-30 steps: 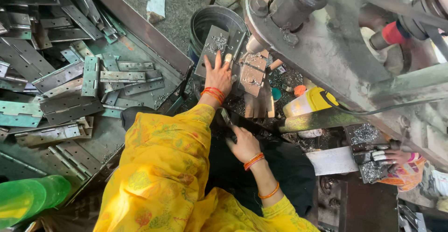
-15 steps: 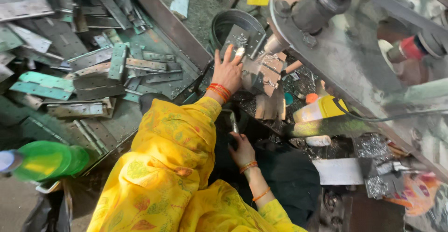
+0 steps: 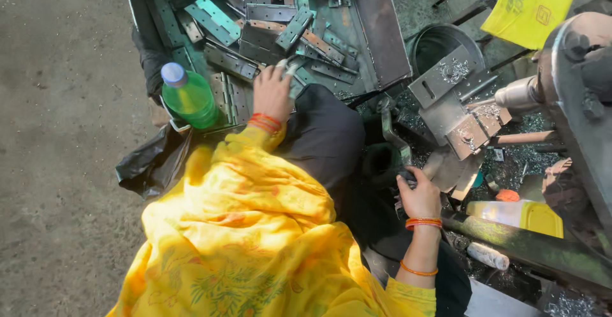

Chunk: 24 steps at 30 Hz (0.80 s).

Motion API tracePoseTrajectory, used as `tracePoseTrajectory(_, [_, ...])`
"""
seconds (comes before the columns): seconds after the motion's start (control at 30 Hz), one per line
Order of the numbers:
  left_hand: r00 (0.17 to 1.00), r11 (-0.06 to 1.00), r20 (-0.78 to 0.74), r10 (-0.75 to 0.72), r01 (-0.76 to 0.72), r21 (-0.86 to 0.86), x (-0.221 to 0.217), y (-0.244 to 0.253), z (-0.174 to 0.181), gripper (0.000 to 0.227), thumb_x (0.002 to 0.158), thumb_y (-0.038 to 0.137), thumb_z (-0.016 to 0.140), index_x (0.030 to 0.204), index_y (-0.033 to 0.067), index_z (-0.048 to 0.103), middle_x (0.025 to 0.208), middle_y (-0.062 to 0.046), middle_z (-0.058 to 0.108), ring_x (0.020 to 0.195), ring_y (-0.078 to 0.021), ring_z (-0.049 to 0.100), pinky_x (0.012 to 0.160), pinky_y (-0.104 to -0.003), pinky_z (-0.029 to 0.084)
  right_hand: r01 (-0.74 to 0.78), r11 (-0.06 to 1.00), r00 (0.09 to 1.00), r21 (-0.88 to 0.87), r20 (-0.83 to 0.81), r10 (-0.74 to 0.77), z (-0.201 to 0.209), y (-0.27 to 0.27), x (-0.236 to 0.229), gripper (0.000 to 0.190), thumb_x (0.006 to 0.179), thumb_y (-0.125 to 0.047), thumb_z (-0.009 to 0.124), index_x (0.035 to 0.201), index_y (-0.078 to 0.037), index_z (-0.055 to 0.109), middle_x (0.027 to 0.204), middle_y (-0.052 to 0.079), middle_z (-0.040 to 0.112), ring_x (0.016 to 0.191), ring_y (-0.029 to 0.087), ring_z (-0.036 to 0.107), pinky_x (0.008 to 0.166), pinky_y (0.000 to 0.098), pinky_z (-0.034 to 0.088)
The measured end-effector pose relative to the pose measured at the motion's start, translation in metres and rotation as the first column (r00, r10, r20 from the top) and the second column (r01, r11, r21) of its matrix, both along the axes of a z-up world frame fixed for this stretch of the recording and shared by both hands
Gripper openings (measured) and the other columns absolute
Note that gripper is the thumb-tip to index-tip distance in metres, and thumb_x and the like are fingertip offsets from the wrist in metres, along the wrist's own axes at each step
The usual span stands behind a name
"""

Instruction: The person operates a manual punching machine to process metal hinge components. They pick up a hinge from a pile, place it under the press, pull the lever to punch a hole, and then move the processed piece aside. This cycle is repeated continuously throughout the clip.

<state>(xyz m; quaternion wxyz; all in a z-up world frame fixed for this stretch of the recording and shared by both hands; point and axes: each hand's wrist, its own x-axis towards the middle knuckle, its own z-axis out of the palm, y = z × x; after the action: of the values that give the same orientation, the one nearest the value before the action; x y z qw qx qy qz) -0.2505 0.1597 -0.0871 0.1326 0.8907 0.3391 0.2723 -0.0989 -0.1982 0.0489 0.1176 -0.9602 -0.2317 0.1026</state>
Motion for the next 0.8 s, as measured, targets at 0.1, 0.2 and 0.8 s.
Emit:
tracePoseTrajectory(0.1, [0.974, 0.984, -0.165, 0.153, -0.165, -0.061, -0.052, 0.011, -0.044, 0.073, 0.078, 0.021, 0.077, 0.147, 0.0126, 0.055, 0.147, -0.014, 0.052, 0.134, -0.0365, 0.047, 0.112, -0.052, 0.040, 0.001, 0.999, 1.000, -0.035, 0.007, -0.001, -0.002, -0.001, 0.002, 0.043, 0.088, -0.042, 0.070, 0.125, -0.022, 0.072, 0.104, 0.025, 0.073, 0.102, 0.045, 0.068, 0.089, 0.0515, 0.054])
tracePoseTrajectory(0.2, [0.950, 0.942, -0.148, 0.276, -0.298, -0.152, -0.075, 0.016, -0.071, 0.091, 0.069, 0.022, 0.081, 0.150, 0.0016, 0.046, 0.155, -0.027, 0.038, 0.139, -0.0481, 0.038, 0.114, -0.054, 0.035, 0.009, 1.000, 1.000, -0.030, -0.009, -0.010, -0.003, -0.004, 0.003, 0.043, 0.088, -0.042, 0.070, 0.126, -0.022, 0.072, 0.104, 0.025, 0.074, 0.102, 0.044, 0.069, 0.090, 0.0507, 0.055])
tracePoseTrajectory(0.8, [0.847, 0.823, -0.020, 0.531, -0.521, -0.229, -0.005, 0.009, -0.109, 0.085, 0.073, 0.009, 0.078, 0.152, 0.0062, 0.047, 0.151, -0.019, 0.046, 0.129, -0.0419, 0.046, 0.113, -0.049, 0.042, -0.005, 0.999, 1.000, -0.053, -0.013, 0.005, -0.006, -0.002, 0.003, 0.043, 0.088, -0.043, 0.069, 0.124, -0.020, 0.072, 0.109, 0.021, 0.074, 0.104, 0.043, 0.069, 0.090, 0.0504, 0.054])
